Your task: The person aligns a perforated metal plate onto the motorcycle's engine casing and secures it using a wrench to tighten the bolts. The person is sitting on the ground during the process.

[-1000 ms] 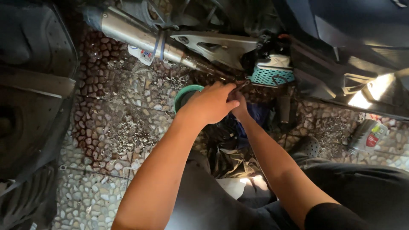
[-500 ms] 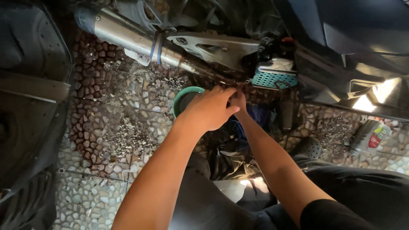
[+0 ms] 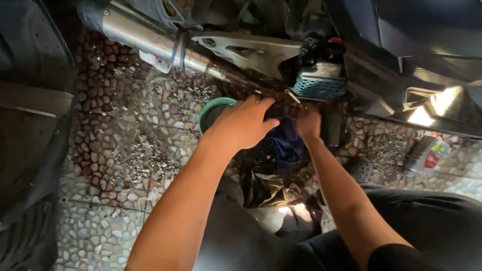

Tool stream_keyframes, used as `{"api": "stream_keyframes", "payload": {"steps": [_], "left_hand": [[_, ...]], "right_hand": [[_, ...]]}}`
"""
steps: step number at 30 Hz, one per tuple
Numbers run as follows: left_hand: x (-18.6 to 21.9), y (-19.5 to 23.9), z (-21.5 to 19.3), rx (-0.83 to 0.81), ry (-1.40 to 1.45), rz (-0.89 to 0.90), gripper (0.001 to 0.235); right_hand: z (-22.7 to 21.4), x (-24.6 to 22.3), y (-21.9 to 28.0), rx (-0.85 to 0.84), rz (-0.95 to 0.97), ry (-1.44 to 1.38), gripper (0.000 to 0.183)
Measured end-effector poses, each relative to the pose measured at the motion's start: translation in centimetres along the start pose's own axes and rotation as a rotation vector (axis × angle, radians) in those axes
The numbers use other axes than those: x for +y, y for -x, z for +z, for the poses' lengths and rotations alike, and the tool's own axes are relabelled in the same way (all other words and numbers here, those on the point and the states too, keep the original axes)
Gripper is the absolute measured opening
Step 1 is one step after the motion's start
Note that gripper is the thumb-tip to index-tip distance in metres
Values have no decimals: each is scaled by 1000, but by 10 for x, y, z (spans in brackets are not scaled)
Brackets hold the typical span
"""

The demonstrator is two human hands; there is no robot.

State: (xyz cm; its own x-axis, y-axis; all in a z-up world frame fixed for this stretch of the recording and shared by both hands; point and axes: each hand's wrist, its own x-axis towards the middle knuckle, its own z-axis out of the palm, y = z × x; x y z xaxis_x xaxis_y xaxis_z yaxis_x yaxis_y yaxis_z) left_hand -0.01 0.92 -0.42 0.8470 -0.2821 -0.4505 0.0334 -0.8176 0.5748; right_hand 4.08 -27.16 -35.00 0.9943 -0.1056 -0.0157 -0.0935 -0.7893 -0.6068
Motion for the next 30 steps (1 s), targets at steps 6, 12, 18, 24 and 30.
{"api": "stream_keyframes", "payload": {"steps": [6, 12, 18, 24, 30], "left_hand": [[2, -2, 2, -12, -46, 1, 60], [8, 1, 0, -37, -42, -44, 61], [4, 5, 0, -18, -52, -41, 59], [10, 0, 2, -40, -62, -41, 59], [2, -6, 8, -18, -33, 12, 61]], "right_hand": [[-40, 6, -8, 122, -202, -3, 17], [-46, -24, -11, 161, -552, 74, 15], [13, 60, -28, -3, -261, -454, 23], [-43, -48, 2, 26, -153, -573, 34], [-28, -116, 4, 204, -352, -490, 17]]}}
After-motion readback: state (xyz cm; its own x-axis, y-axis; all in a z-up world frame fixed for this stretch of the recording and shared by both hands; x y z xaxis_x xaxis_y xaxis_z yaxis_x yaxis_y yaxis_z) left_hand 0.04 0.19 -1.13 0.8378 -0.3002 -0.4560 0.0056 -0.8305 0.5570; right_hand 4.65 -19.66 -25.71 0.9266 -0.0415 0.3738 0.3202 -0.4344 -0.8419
